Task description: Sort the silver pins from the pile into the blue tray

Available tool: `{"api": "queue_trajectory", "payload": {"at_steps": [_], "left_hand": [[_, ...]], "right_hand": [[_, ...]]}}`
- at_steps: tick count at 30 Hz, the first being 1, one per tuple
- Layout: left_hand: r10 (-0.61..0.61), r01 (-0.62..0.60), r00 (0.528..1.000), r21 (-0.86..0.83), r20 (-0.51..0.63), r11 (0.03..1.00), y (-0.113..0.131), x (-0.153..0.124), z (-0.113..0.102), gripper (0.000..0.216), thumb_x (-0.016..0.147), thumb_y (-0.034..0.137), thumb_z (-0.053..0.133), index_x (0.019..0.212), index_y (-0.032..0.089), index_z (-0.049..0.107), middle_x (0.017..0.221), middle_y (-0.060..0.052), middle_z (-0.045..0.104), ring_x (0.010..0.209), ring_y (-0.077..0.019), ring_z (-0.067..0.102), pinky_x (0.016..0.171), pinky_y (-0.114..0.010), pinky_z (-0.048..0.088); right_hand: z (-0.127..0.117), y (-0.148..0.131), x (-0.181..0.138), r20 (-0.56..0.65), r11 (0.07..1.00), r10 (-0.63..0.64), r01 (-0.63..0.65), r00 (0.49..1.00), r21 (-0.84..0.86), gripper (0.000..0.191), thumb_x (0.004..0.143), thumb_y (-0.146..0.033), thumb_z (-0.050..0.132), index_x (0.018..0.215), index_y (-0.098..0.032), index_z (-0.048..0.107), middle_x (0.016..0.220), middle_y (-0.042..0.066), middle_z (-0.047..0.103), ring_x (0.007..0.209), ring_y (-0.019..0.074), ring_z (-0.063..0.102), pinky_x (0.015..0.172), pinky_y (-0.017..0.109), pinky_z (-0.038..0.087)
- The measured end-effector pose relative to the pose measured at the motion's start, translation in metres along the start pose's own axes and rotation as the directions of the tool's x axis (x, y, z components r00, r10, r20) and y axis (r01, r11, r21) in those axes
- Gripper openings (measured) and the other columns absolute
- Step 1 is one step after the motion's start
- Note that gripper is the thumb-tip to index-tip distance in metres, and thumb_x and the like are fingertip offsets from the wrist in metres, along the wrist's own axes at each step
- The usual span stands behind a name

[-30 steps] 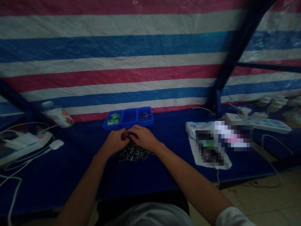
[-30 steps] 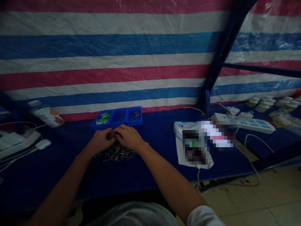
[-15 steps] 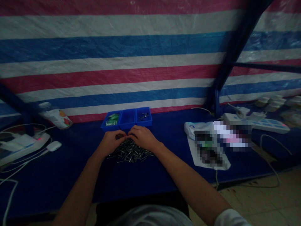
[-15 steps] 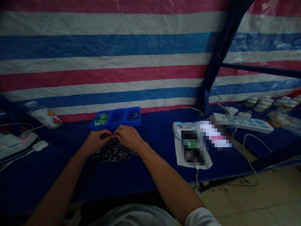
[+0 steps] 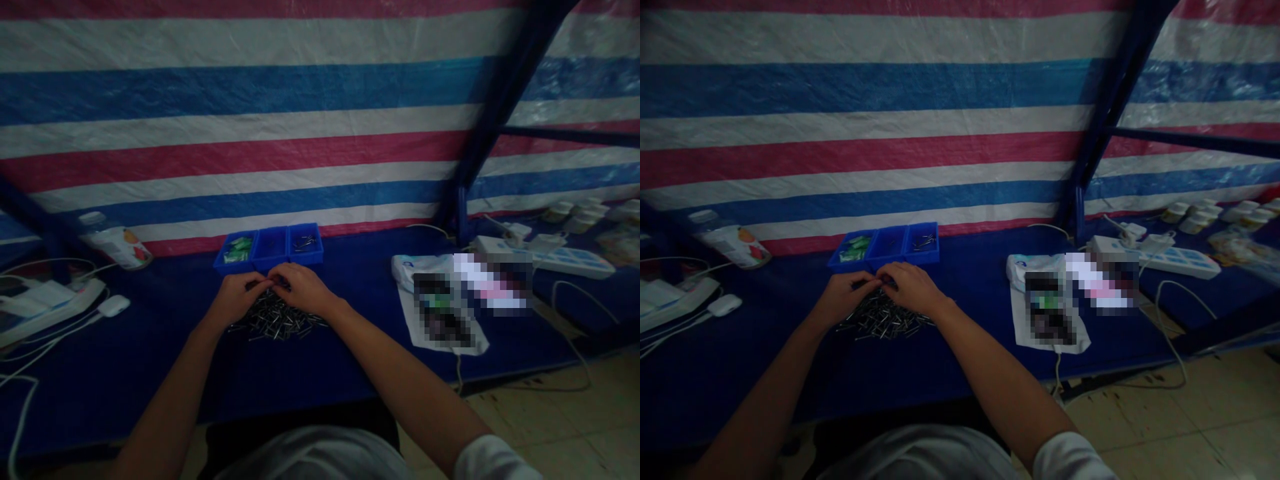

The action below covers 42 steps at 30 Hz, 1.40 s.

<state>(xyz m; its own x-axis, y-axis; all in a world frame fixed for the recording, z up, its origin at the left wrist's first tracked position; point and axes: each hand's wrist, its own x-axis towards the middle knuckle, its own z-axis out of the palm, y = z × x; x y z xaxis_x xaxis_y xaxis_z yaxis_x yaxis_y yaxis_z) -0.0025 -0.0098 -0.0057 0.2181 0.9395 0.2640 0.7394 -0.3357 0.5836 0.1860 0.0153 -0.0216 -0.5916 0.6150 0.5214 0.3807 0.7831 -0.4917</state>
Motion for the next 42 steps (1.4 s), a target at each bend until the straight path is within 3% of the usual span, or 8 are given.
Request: {"api": "queue_trajectory", "payload": {"at_steps": [6,11,17,24,29,34,37,42], "left_hand": [[-0.015,0.015,1.000,0.036,-0.008,0.999,0.002,0.000,0.002,0.041,0.085,0.050,0.047,0.079,0.017,0.071,0.069,0.000,0.069,0.067,-0.0165,0.058,0.062,-0.025,0.043],[-0.048,0.050,0.994,0.018,-0.096,0.999,0.003,0.000,-0.002,0.042,0.087,0.050,0.044,0.083,0.017,0.070,0.076,-0.001,0.071,0.070,-0.0174,0.061,0.066,-0.026,0.044],[-0.019,0.027,0.993,0.073,-0.114,0.997,0.002,0.000,-0.001,0.037,0.086,0.048,0.050,0.087,0.017,0.070,0.076,-0.002,0.071,0.067,-0.0165,0.061,0.064,-0.026,0.043],[-0.017,0.029,0.995,0.116,-0.097,0.993,-0.001,0.001,-0.001,0.032,0.087,0.044,0.051,0.089,0.018,0.070,0.080,-0.002,0.073,0.071,-0.0177,0.064,0.067,-0.027,0.046],[-0.015,0.026,0.995,0.125,-0.094,0.992,-0.005,0.001,0.000,0.031,0.087,0.042,0.051,0.091,0.018,0.069,0.083,-0.003,0.073,0.075,-0.0186,0.066,0.069,-0.027,0.047],[0.002,0.016,0.989,0.121,-0.145,0.992,-0.005,0.001,0.000,0.028,0.088,0.040,0.052,0.089,0.018,0.069,0.081,-0.003,0.072,0.072,-0.0178,0.065,0.069,-0.028,0.048],[-0.001,0.022,0.989,0.136,-0.149,0.991,-0.005,0.001,0.000,0.027,0.088,0.039,0.052,0.090,0.018,0.069,0.082,-0.003,0.072,0.072,-0.0178,0.065,0.070,-0.029,0.049],[0.031,-0.014,0.997,0.239,-0.068,0.971,-0.016,0.004,0.004,0.025,0.088,0.035,0.051,0.093,0.019,0.070,0.096,-0.006,0.071,0.087,-0.0210,0.064,0.082,-0.035,0.049]], "right_hand": [[0.001,0.000,0.001,-0.010,0.998,0.038,-0.037,0.999,0.050,0.028,0.089,-0.012,0.051,0.114,-0.019,0.059,0.108,0.006,0.066,0.100,0.0153,0.059,0.089,0.032,0.043],[-0.001,0.004,0.009,-0.125,0.917,0.250,-0.193,0.960,0.349,0.020,0.087,-0.016,0.056,0.104,-0.018,0.067,0.095,0.004,0.071,0.085,0.0141,0.064,0.081,0.031,0.048],[-0.012,0.006,0.016,-0.091,0.532,0.601,-0.312,0.794,0.787,0.017,0.077,-0.030,0.066,0.086,-0.016,0.067,0.080,0.004,0.070,0.068,0.0113,0.063,0.067,0.025,0.048],[-0.025,0.015,0.012,-0.015,0.279,0.874,-0.477,0.486,0.833,0.031,0.077,-0.037,0.063,0.057,-0.018,0.049,0.045,-0.007,0.044,0.040,0.0061,0.039,0.040,0.019,0.026],[-0.029,0.020,0.011,0.017,0.203,0.912,-0.488,0.409,0.849,0.030,0.080,-0.034,0.060,0.060,-0.019,0.045,0.044,-0.008,0.036,0.037,0.0054,0.033,0.036,0.020,0.019],[-0.033,0.029,0.011,0.042,0.272,0.873,-0.557,0.486,0.784,0.026,0.084,-0.043,0.056,0.080,-0.017,0.056,0.058,-0.004,0.054,0.041,0.0064,0.043,0.037,0.019,0.024],[-0.031,0.035,0.009,0.011,0.461,0.821,-0.675,0.570,0.576,0.026,0.085,-0.042,0.054,0.084,-0.017,0.061,0.066,-0.001,0.061,0.048,0.0086,0.050,0.044,0.020,0.034],[-0.023,0.038,0.001,-0.037,0.861,0.502,-0.504,0.864,-0.066,0.024,0.086,-0.019,0.050,0.099,-0.021,0.071,0.101,0.005,0.070,0.093,0.0184,0.062,0.084,0.030,0.045]]}}
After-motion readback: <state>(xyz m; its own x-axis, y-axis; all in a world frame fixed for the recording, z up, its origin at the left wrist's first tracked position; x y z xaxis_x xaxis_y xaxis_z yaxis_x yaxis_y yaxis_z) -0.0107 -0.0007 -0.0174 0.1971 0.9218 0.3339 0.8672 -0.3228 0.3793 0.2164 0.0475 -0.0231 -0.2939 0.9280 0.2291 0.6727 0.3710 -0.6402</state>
